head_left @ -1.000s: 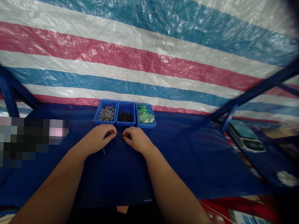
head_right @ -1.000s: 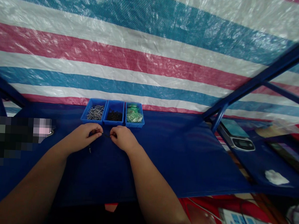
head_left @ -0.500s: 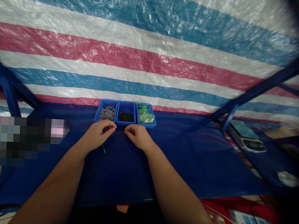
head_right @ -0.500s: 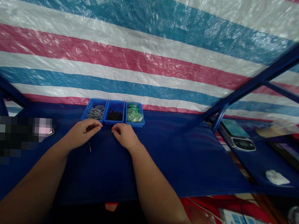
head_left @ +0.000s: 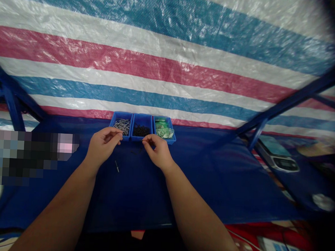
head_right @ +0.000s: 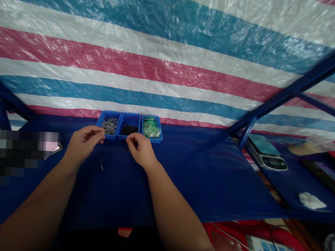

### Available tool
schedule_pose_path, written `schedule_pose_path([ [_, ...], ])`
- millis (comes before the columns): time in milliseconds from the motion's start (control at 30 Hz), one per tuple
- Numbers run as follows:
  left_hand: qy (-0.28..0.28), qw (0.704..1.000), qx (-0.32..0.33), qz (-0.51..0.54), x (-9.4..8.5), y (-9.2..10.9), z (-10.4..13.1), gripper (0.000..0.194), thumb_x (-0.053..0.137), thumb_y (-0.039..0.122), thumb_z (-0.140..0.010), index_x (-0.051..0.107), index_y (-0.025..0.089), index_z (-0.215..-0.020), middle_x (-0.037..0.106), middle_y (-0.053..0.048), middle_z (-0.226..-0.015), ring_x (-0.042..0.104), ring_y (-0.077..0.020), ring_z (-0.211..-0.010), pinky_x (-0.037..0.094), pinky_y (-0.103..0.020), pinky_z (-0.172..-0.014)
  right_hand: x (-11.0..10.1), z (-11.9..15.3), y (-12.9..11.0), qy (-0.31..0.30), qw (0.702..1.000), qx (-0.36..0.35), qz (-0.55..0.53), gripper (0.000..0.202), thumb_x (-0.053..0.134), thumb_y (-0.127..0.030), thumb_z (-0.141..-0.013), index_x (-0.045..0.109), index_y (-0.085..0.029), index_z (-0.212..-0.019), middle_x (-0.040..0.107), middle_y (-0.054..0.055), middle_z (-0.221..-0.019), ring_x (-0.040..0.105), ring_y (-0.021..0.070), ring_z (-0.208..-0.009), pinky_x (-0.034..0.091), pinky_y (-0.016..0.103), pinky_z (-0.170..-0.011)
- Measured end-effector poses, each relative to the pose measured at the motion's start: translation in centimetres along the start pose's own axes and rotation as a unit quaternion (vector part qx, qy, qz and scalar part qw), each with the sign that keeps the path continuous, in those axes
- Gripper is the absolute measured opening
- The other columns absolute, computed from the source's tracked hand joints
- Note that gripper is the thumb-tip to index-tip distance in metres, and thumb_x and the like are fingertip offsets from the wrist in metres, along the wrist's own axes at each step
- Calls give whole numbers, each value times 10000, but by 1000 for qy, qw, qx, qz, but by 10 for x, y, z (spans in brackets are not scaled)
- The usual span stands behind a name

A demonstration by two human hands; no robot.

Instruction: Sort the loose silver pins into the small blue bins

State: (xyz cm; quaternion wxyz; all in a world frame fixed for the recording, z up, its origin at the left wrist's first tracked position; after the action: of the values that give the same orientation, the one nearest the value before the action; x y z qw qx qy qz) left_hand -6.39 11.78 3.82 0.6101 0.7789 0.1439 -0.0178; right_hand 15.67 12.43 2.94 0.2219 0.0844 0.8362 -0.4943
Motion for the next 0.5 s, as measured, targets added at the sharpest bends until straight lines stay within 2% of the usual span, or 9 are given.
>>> schedule_pose_path([
  [133,76,996,25,33,-10,3,0,199,747,312,-792,760,161,-922,730,-27,-755,678,-136,-634,547,-238,-638,-1,1,2,44,999,3,-32,110,586,-294,-943,635,-196,-934,645,18,-781,615,147,-695,518,277,-687],
  [233,99,990,-7,95,-10,-5,0,293,776,337,-777,767,154,-1006,762,-60,-860,716,-159,-726,577,-269,-712,1,1,11,81,994,23,-64,137,610,-324,-935,656,-196,-956,669,32,-804,641,152,-717,554,300,-723],
  [300,87,980,-54,168,-5,-13,-1,436,803,339,-754,731,160,-1146,768,-93,-1026,739,-187,-860,592,-312,-804,8,1,21,90,988,54,-116,232,641,-349,-918,659,-197,-1093,712,60,-907,684,165,-786,586,323,-772],
  [400,56,962,-106,244,5,-21,-1,628,838,314,-713,645,196,-1298,708,-117,-1250,721,-210,-1036,576,-349,-910,20,1,30,69,974,82,-197,497,677,-361,-892,556,-206,-1348,723,105,-1133,723,185,-930,609,363,-858],
  [433,47,962,-111,245,5,-22,-1,631,836,317,-713,638,198,-1301,698,-119,-1271,718,-210,-1046,573,-348,-914,22,1,30,58,974,80,-204,526,676,-355,-893,538,-209,-1379,716,111,-1174,723,189,-964,608,368,-874],
  [500,34,972,-107,205,3,-22,-3,542,805,355,-745,667,171,-1235,725,-123,-1198,733,-203,-965,581,-335,-855,23,2,24,29,982,66,-174,445,654,-328,-908,589,-208,-1332,726,105,-1154,722,189,-967,604,357,-862],
])
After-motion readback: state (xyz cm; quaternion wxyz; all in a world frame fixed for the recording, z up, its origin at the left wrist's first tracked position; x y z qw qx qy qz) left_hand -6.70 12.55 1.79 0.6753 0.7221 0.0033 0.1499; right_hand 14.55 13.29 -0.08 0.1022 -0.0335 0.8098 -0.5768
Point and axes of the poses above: each hand's wrist, its own z-axis away from the middle knuckle, its own x-axis out of the palm, y = z × x, the point moved 7 cm from there along -z, towards the middle knuckle
